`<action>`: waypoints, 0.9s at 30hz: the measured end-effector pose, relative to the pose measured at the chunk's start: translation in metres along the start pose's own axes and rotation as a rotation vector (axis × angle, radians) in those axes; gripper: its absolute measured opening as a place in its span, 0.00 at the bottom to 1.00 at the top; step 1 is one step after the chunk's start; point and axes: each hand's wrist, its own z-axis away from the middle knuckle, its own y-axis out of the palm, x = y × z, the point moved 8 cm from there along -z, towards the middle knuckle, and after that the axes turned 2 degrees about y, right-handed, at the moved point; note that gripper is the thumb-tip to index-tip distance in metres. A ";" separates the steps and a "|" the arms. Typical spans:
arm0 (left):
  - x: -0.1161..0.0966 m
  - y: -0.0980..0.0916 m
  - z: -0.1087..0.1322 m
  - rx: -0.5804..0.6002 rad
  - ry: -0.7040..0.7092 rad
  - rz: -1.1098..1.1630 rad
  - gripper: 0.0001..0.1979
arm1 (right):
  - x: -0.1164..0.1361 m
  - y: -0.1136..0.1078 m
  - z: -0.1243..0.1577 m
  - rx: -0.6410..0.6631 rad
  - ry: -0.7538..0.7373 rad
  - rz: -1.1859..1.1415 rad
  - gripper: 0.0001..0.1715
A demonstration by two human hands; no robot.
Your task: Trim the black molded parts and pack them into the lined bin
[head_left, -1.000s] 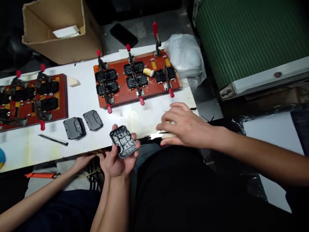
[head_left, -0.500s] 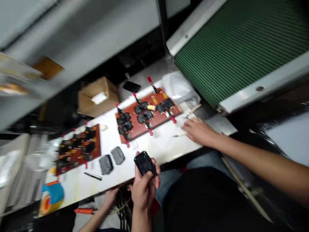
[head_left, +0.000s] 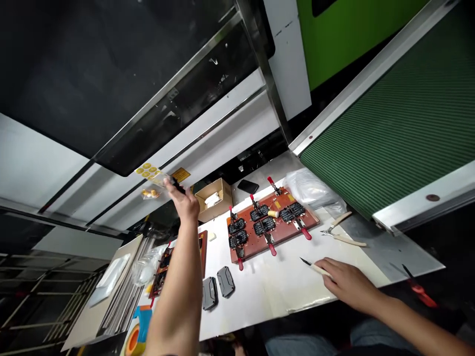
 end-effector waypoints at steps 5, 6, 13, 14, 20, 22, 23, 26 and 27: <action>0.050 -0.008 -0.035 -0.031 -0.174 0.071 0.43 | -0.001 -0.007 -0.001 -0.039 0.012 -0.101 0.19; 0.057 -0.011 -0.025 -0.027 -0.205 0.109 0.42 | -0.002 -0.008 0.000 -0.054 0.014 -0.131 0.19; 0.060 -0.008 0.200 0.173 -0.485 0.432 0.28 | -0.010 -0.012 0.007 0.035 0.144 -0.324 0.22; 0.055 -0.003 0.246 0.205 -0.547 0.463 0.27 | -0.007 -0.013 0.010 0.081 0.167 -0.354 0.24; 0.003 0.025 0.452 0.377 -1.033 0.850 0.32 | 0.040 -0.021 0.020 0.244 0.121 -0.297 0.24; -0.016 0.023 0.466 0.464 -1.079 0.920 0.31 | 0.065 -0.020 0.021 0.298 0.040 -0.252 0.21; -0.022 0.020 0.464 0.508 -1.060 0.931 0.32 | 0.078 -0.018 0.020 0.336 -0.025 -0.229 0.19; -0.026 0.012 0.442 0.596 -0.931 0.872 0.32 | 0.117 -0.013 0.019 0.394 -0.275 -0.164 0.20; -0.025 0.010 0.433 0.602 -0.894 0.859 0.31 | 0.126 -0.012 0.020 0.404 -0.340 -0.142 0.20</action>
